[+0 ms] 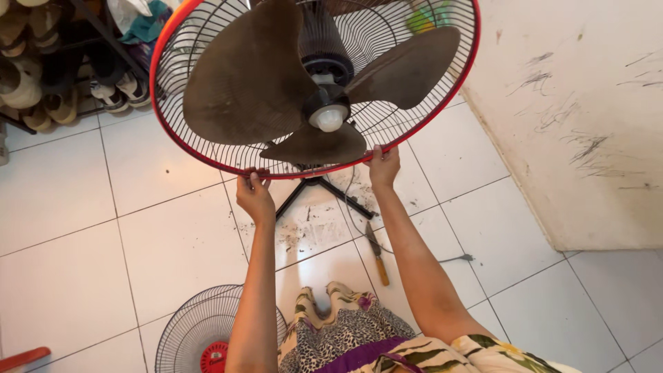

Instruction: The person reassembles a standing electric fan by hand. They attach the fan blades to the motor hub, secure the central cap, then fit the rear and front wire cages onto the fan head, aligning and pressing them into place.

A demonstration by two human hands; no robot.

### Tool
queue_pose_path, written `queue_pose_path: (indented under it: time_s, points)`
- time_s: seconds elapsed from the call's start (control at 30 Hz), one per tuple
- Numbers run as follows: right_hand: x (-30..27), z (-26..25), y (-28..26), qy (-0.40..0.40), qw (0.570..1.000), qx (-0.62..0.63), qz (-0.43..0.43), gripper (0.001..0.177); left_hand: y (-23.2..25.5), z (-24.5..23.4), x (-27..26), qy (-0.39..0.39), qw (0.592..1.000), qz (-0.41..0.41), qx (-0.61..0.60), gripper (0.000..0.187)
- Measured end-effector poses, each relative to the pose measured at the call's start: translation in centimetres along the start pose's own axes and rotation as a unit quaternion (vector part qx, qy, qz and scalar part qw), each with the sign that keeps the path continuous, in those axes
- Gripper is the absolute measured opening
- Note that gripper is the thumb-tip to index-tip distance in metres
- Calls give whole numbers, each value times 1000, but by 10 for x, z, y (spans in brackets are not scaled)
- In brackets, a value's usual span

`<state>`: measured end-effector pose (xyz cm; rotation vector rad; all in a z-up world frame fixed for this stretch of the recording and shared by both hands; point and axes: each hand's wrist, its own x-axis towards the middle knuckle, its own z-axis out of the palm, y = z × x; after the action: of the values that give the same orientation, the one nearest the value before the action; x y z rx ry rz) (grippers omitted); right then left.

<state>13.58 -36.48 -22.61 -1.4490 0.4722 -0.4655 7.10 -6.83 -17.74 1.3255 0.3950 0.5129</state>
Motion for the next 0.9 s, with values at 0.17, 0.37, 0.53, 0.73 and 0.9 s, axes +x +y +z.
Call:
queue_pose_path:
  time_s: [0.17, 0.37, 0.53, 0.73, 0.9]
  points:
    - [-1, -29, -44, -48, 998, -44, 1, 22, 16, 2, -8, 11, 1000, -11, 12, 20]
    - [37, -62, -226, 34, 907, -129, -399, 33, 11, 0, -7, 8, 1000, -14, 2, 19]
    - [42, -36, -312, 29, 868, -204, -452, 17, 1, 0, -8, 8, 1000, -12, -12, 18]
    - [20, -16, -332, 97, 823, -254, -499, 5, 45, -3, -15, 34, 999, 25, 31, 33]
    - [-28, 5, -407, 26, 767, -252, -589, 33, 188, -7, 6, 100, 923, 342, 144, 62]
